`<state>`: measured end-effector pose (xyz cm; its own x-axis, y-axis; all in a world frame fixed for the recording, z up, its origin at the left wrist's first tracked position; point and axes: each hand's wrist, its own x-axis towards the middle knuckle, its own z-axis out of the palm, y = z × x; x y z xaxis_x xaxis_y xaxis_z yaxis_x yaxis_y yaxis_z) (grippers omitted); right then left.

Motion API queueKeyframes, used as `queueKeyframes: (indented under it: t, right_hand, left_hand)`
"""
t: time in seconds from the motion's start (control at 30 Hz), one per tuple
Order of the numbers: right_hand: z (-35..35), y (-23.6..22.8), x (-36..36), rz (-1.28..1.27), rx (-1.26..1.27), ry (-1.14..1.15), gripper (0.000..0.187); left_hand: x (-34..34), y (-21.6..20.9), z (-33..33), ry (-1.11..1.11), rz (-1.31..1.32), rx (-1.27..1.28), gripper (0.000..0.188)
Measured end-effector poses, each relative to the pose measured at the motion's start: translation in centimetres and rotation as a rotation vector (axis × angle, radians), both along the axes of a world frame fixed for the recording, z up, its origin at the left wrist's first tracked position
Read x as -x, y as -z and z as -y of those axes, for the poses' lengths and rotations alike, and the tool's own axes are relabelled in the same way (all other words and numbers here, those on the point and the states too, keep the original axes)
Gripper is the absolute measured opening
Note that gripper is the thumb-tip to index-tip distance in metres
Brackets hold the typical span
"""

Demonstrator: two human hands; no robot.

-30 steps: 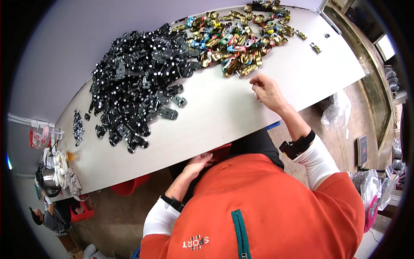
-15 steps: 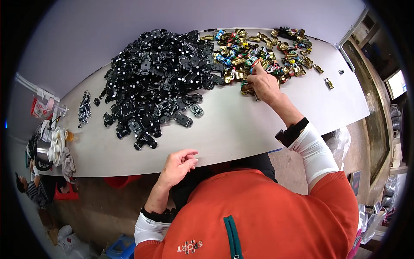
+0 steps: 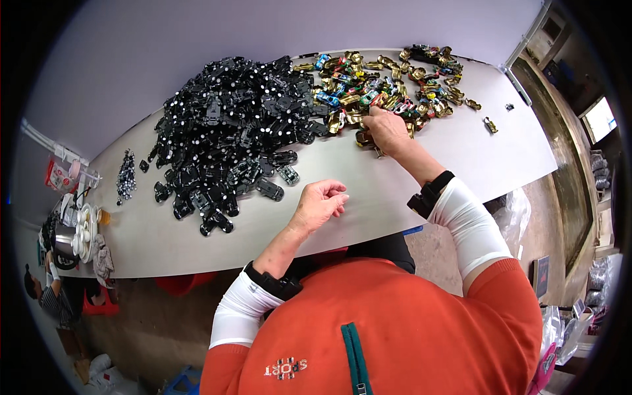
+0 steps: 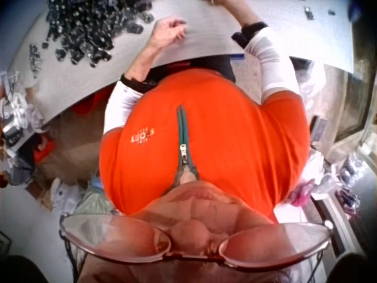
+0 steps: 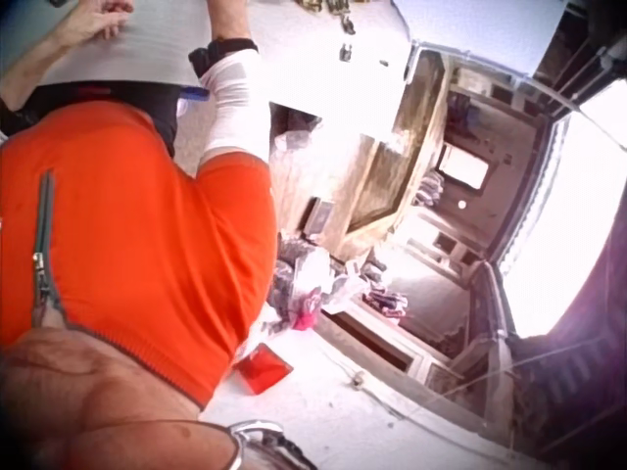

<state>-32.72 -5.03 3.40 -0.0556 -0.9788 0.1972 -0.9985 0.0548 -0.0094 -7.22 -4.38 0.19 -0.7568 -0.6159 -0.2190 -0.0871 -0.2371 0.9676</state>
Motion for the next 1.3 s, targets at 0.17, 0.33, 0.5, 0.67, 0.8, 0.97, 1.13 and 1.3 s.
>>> queueKeyframes:
  t: [0.17, 0.33, 0.5, 0.67, 0.8, 0.97, 1.13, 1.3]
  right_hand:
    - [0.5, 0.2, -2.1, 0.539, 0.119, -0.121, 0.011]
    - [0.2, 0.1, -6.7, 1.263, -0.109, -0.057, 0.011]
    - [-0.3, 1.4, -8.5, 1.258, -0.061, 0.051, 0.009]
    - [-0.3, 2.1, -8.5, 1.382, -0.117, 0.090, 0.009]
    - [0.1, 1.7, -7.5, 1.582, -0.153, 0.133, 0.006]
    - [1.1, 0.6, -5.6, 0.833, 0.317, 0.107, 0.036]
    - [-1.9, -0.6, -7.6, 1.144, 0.033, 0.081, 0.016]
    - [-3.8, 0.4, -10.6, 0.937, 0.217, -0.223, 0.014]
  left_hand:
    - [0.7, -0.1, 1.4, -0.257, -0.163, -0.021, 0.033]
    - [2.4, -0.7, 3.4, -0.415, -0.356, -0.056, 0.032]
    - [1.8, 0.7, 3.7, -0.425, -0.302, -0.059, 0.023]
    - [1.4, 0.5, 4.3, -0.291, -0.455, -0.268, 0.022]
    - [1.4, 2.1, 4.7, -0.307, -0.633, -0.462, 0.014]
    - [1.1, 3.6, 5.3, -0.329, -0.681, -0.450, 0.015]
    - [0.7, 2.0, 4.5, -0.310, -0.687, -0.490, 0.023]
    - [0.8, 2.4, 4.0, -0.311, -0.616, -0.359, 0.019]
